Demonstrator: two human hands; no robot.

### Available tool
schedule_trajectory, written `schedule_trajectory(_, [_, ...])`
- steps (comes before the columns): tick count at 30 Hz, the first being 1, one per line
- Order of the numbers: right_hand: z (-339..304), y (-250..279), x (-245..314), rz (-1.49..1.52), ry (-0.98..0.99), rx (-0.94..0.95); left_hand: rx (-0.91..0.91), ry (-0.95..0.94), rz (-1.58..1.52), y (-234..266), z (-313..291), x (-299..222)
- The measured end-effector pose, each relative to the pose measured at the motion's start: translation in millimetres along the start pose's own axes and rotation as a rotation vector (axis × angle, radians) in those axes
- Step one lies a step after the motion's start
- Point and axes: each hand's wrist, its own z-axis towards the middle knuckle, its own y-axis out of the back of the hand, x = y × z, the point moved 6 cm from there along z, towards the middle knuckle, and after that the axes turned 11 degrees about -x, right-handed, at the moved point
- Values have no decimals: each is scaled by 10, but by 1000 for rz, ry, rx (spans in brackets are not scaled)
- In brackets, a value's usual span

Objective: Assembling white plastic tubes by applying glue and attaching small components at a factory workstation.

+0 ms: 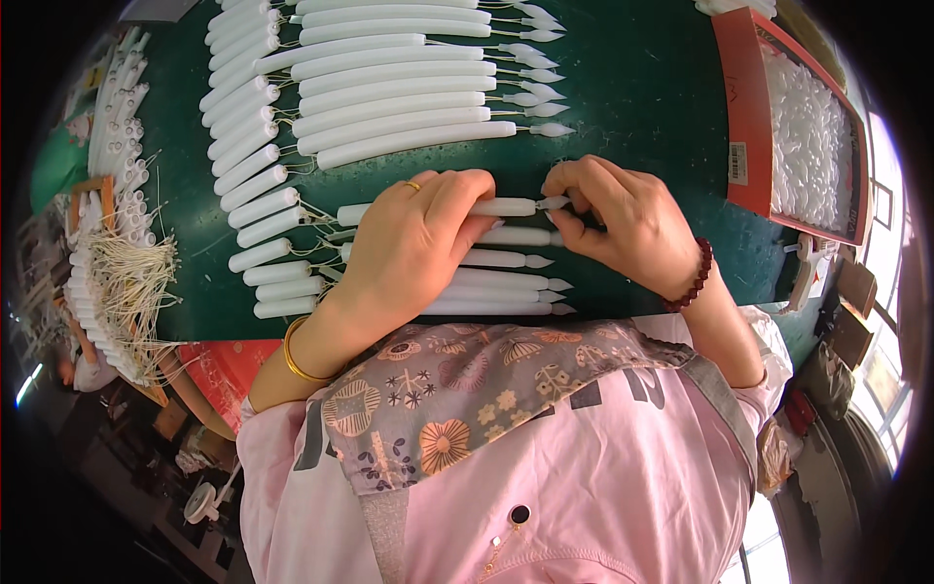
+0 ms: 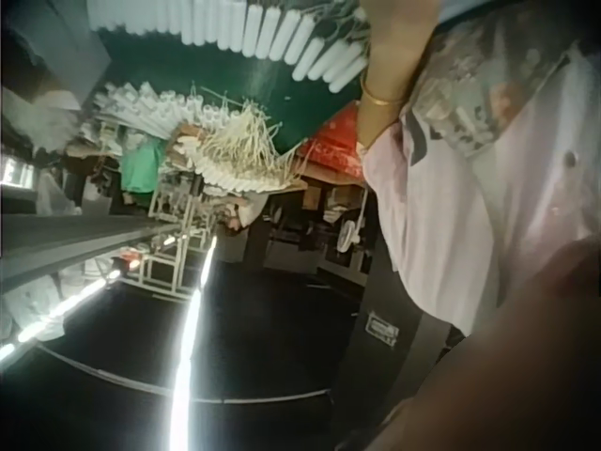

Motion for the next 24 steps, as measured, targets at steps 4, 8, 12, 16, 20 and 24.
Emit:
schedule_trajectory(4, [-4,40,-29,156,-37,4,28,-133,65,-18,-20,-13])
schedule_trajectory(8, [-37,18,9,80,38,44,71,-94,55,-40,-37,19])
schedule_trajectory(12, [-28,-9,48,12,64,86,73,-79,33,-22,-32,21])
schedule_trajectory(16, [-10,-22,78,-38,67,139,79,-92,19,-32,-33,36])
schedule_trajectory(20, [-1,-83,22,-60,86,193,8,-113,-5,-52,-34,53])
schedule_trajectory(24, [23,-123,45,-64,202,170,4,-123,2,-67,-38,66])
